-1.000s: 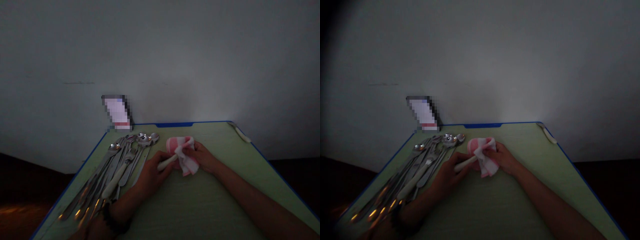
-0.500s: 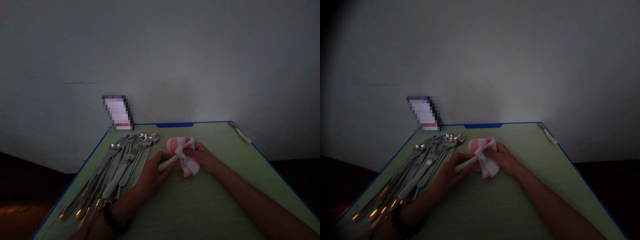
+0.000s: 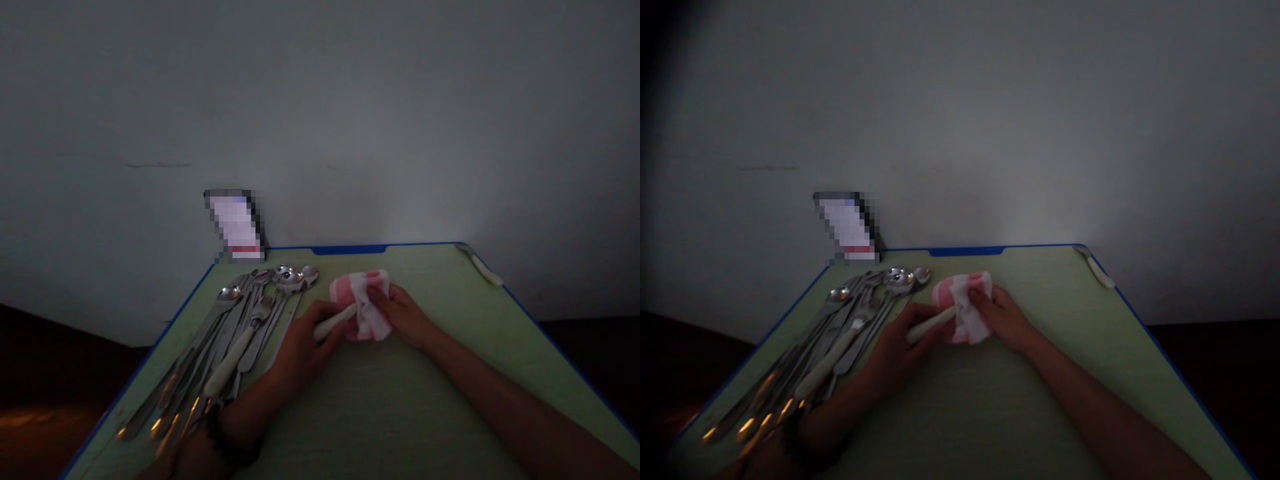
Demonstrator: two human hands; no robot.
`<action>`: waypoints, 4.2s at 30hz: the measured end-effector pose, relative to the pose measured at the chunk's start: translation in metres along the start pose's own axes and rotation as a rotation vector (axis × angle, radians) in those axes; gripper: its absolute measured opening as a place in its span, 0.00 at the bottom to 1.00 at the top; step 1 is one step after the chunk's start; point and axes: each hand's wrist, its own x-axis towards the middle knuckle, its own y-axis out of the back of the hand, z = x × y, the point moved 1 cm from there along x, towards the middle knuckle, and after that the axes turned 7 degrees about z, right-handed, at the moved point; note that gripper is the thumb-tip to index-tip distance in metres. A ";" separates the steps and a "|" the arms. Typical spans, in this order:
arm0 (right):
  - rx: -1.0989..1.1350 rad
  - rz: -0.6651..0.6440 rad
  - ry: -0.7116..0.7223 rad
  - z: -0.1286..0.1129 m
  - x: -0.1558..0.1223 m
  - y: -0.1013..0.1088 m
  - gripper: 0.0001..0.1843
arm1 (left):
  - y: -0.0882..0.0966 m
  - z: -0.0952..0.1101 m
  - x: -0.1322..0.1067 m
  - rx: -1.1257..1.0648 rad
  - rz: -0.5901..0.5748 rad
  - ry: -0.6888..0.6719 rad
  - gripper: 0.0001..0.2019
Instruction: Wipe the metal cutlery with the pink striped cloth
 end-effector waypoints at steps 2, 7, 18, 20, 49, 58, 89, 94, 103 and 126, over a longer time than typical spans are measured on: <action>-0.015 0.023 0.002 0.000 0.001 -0.001 0.19 | 0.000 -0.001 0.000 0.000 0.027 -0.035 0.09; -0.002 0.025 -0.024 0.001 0.001 -0.002 0.22 | -0.002 -0.001 -0.001 0.030 0.021 -0.087 0.09; -0.142 -0.017 0.010 -0.007 -0.005 0.000 0.17 | 0.000 -0.004 -0.001 -0.005 0.180 -0.073 0.13; -0.164 -0.005 0.018 -0.008 -0.006 -0.002 0.17 | 0.000 -0.004 -0.001 -0.025 0.224 -0.062 0.14; -0.198 -0.117 0.072 -0.012 -0.007 -0.005 0.16 | -0.003 -0.012 0.000 -0.324 0.307 0.046 0.17; -0.214 -0.066 -0.001 -0.012 -0.007 -0.003 0.17 | -0.002 -0.010 0.000 -0.332 0.284 0.061 0.15; 0.134 0.153 -0.060 -0.003 -0.003 -0.002 0.20 | -0.004 -0.005 0.000 -0.188 0.314 0.087 0.10; 0.385 0.078 -0.090 -0.004 0.004 0.003 0.11 | -0.001 -0.004 -0.001 -0.129 0.350 0.079 0.10; 0.363 -0.018 -0.098 -0.004 0.000 0.001 0.10 | -0.002 0.002 -0.001 -0.051 0.230 0.058 0.09; 0.185 0.011 -0.098 0.000 -0.001 0.003 0.11 | 0.001 0.001 -0.001 0.010 0.142 -0.047 0.08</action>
